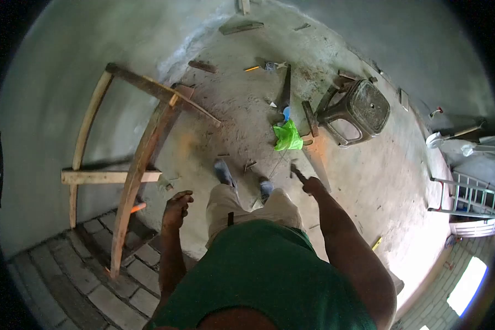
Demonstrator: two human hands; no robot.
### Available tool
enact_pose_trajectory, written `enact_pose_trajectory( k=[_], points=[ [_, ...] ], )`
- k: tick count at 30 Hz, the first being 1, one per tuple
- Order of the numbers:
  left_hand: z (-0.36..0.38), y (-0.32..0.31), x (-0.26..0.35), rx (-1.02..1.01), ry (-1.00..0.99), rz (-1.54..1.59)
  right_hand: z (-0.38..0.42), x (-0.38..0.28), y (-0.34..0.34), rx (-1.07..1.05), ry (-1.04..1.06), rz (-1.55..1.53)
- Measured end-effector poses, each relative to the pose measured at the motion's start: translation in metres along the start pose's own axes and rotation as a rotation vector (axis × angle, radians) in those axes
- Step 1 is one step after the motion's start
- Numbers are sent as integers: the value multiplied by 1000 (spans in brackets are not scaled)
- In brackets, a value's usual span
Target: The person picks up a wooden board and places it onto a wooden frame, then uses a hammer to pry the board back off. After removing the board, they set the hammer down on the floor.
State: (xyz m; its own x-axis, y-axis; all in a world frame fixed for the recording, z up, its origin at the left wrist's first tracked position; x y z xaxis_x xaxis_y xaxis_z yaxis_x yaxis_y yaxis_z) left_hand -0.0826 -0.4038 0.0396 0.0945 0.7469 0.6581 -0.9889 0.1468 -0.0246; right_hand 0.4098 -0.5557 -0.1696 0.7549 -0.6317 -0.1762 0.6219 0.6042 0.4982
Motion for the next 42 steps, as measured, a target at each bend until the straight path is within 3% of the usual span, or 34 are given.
enact_pose_trajectory(
  k=[2,3,5,7,8,10,11,14,16,17,19,22,25,29,34,38,40,42],
  points=[
    [-25,6,58,4,-89,-140,-1,13,2,97,-51,30],
    [-41,11,87,-11,-70,-160,-30,43,-21,57,-207,-111],
    [-81,17,156,-35,-229,-233,8,20,2,127,-454,-399],
    [-113,8,235,60,-319,-514,31,0,13,165,-644,-571],
    [-137,10,267,-27,-258,-429,38,-6,10,146,-672,-569],
    [-191,-1,328,-130,-277,-358,42,-22,13,213,-659,-878],
    [-214,-11,350,-146,-335,-375,42,-30,13,194,-681,-884],
    [-288,-43,403,-260,-208,-488,29,-67,27,210,-569,-873],
    [-328,-71,420,-344,-244,-618,13,-104,52,367,-449,-860],
    [-342,-86,426,-339,-229,-631,-5,-110,54,348,-453,-867],
    [-369,-114,429,-333,-137,-816,-47,-122,60,566,-239,-805],
    [-446,-121,396,-394,-213,-920,-104,-161,122,370,-212,-776],
    [-472,-140,371,-272,-35,-1038,-148,-194,178,85,-316,-1004],
    [-531,-103,314,-463,138,-1154,-164,-220,193,55,-301,-1049],
    [-558,-97,279,-438,297,-1346,-158,-229,194,-30,-322,-1015],
    [-568,-90,251,-380,299,-1198,-155,-248,190,-46,-380,-1111],
    [-583,-75,229,-357,213,-970,-165,-257,186,-10,-348,-1048],
    [-619,-41,192,-474,130,-943,-180,-268,182,57,-287,-1021]
  ],
)
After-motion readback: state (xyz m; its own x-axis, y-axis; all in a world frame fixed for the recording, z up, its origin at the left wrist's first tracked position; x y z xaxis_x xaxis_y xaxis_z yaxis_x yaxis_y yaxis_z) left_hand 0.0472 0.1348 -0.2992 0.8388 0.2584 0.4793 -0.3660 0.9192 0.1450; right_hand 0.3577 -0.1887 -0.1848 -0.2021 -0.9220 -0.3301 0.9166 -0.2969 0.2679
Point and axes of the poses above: each hand's wrist, its own z-axis away from the middle knuckle, its own y-axis out of the back of the hand, x = y × z, the point moved 1 cm from there along -z, towards the middle knuckle, and after that the axes turned 3 degrees about z, right-handed, at the moved point
